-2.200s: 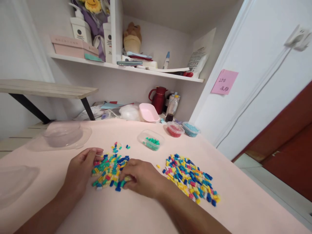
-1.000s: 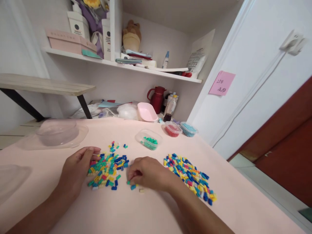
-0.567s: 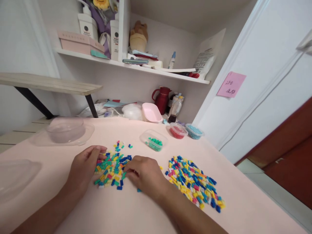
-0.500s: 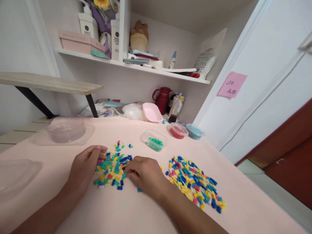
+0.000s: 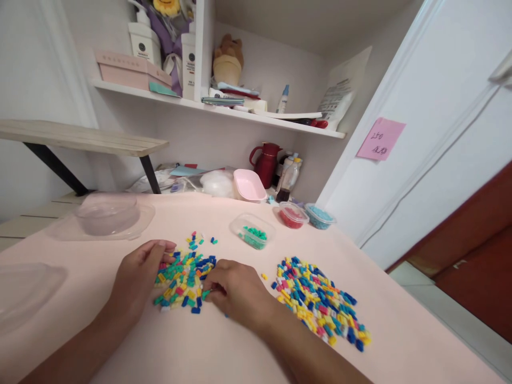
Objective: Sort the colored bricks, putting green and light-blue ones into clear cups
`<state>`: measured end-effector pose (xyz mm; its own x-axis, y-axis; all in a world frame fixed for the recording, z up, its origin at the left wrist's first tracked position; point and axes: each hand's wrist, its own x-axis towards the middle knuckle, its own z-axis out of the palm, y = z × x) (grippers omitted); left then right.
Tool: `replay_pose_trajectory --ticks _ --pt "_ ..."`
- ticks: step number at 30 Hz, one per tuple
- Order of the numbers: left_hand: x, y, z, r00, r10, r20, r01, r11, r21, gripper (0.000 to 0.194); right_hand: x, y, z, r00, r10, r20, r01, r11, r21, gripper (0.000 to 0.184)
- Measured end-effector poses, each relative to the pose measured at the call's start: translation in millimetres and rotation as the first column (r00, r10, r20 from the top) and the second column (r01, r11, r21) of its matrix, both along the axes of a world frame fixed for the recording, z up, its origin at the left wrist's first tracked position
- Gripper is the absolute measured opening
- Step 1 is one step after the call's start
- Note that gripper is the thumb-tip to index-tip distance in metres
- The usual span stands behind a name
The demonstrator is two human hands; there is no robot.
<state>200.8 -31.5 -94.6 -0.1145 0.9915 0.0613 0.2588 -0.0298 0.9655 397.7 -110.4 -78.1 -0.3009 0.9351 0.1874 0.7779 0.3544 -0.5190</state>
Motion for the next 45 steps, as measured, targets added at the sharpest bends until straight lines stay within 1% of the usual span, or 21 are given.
replay_pose_trajectory --ticks 3,6,8,10,12,14,15,16,17,20,23,24,26,28,30,32,34,37,39,42,45 --pt "0 0 1.3 1.0 0.001 -0.001 -0.001 1.0 -0.002 0.031 3 1 0.9 0.999 0.013 -0.033 -0.013 1.0 -0.013 0.012" --pt "0 -1 4.6 1.0 -0.001 0.0 0.001 1.0 -0.019 0.033 15 1 9.9 0.996 0.0 -0.094 -0.006 0.998 -0.06 0.013" --pt "0 -1 6.7 1.0 0.007 0.001 -0.007 0.999 -0.045 0.034 30 3 18.7 0.986 -0.054 -0.156 0.049 0.998 -0.039 0.009" --pt "0 -1 7.7 1.0 0.025 0.004 -0.024 0.998 -0.063 0.034 49 6 25.9 0.958 -0.168 -0.232 0.185 0.981 0.052 0.005" --pt "-1 0 7.2 0.999 0.035 0.006 -0.034 0.998 -0.056 0.033 68 11 28.5 0.899 -0.312 -0.308 0.373 0.913 0.164 0.016" --pt "-1 2 5.7 0.999 0.033 0.006 -0.032 0.999 -0.04 0.032 84 17 26.0 0.838 -0.435 -0.329 0.524 0.809 0.264 0.022" --pt "-1 2 4.8 1.0 0.03 0.007 -0.03 0.999 -0.036 0.032 91 20 23.1 0.82 -0.481 -0.309 0.565 0.766 0.308 0.023" --pt "-2 3 4.0 1.0 0.03 0.009 -0.029 0.999 -0.037 0.032 97 23 19.6 0.814 -0.513 -0.273 0.581 0.738 0.345 0.023" --pt "-2 3 3.4 0.999 0.032 0.012 -0.032 0.999 -0.038 0.032 101 25 15.8 0.814 -0.535 -0.228 0.58 0.725 0.371 0.023" --pt "-1 2 2.9 0.999 0.039 0.017 -0.038 0.999 -0.038 0.031 106 28 6.9 0.831 -0.54 -0.135 0.544 0.738 0.4 0.028" --pt "-1 1 3.3 1.0 0.02 0.019 -0.019 1.0 -0.024 0.031 96 24 7.7 0.858 -0.483 -0.176 0.51 0.755 0.413 0.029" --pt "-1 1 3.4 1.0 0.015 0.018 -0.014 1.0 -0.025 0.032 90 22 10.3 0.876 -0.441 -0.196 0.482 0.775 0.408 0.027" --pt "0 0 3.9 1.0 0.016 0.018 -0.016 0.999 -0.034 0.032 73 14 17.1 0.924 -0.322 -0.205 0.377 0.854 0.357 0.023" --pt "0 -1 4.9 0.999 0.024 0.025 -0.023 0.999 -0.035 0.032 52 6 22.7 0.96 -0.203 -0.194 0.248 0.936 0.248 0.021" --pt "0 -2 6.4 0.999 0.028 0.039 -0.027 0.999 -0.029 0.031 33 0 23.6 0.979 -0.082 -0.187 0.109 0.984 0.14 0.018" --pt "1 -3 8.1 0.998 0.029 0.049 -0.028 0.999 -0.026 0.031 17 -5 18.9 0.987 0.014 -0.163 -0.002 0.997 0.073 0.014" --pt "2 -4 9.4 0.998 0.031 0.061 -0.03 0.999 -0.023 0.031 5 -7 10.3 0.993 0.07 -0.091 -0.065 0.996 0.063 0.018" --pt "3 -4 9.4 0.997 0.025 0.074 -0.025 1.0 -0.004 0.03 -10 -6 -3.1 0.997 0.05 0.067 -0.057 0.993 0.105 0.033" --pt "3 -4 8.3 0.996 0.019 0.082 -0.019 1.0 0.009 0.03 -18 -4 -8.0 0.989 -0.003 0.147 -0.017 0.991 0.133 0.034" --pt "3 -3 6.8 0.995 0.019 0.093 -0.019 1.0 0.001 0.029 -20 -3 -5.7 0.978 -0.028 0.204 0.003 0.993 0.118 0.021" --pt "3 -2 6.6 0.996 0.019 0.092 -0.019 1.0 -0.008 0.028 -9 -4 5.6 0.979 -0.001 0.204 -0.006 0.999 0.035 0.014"
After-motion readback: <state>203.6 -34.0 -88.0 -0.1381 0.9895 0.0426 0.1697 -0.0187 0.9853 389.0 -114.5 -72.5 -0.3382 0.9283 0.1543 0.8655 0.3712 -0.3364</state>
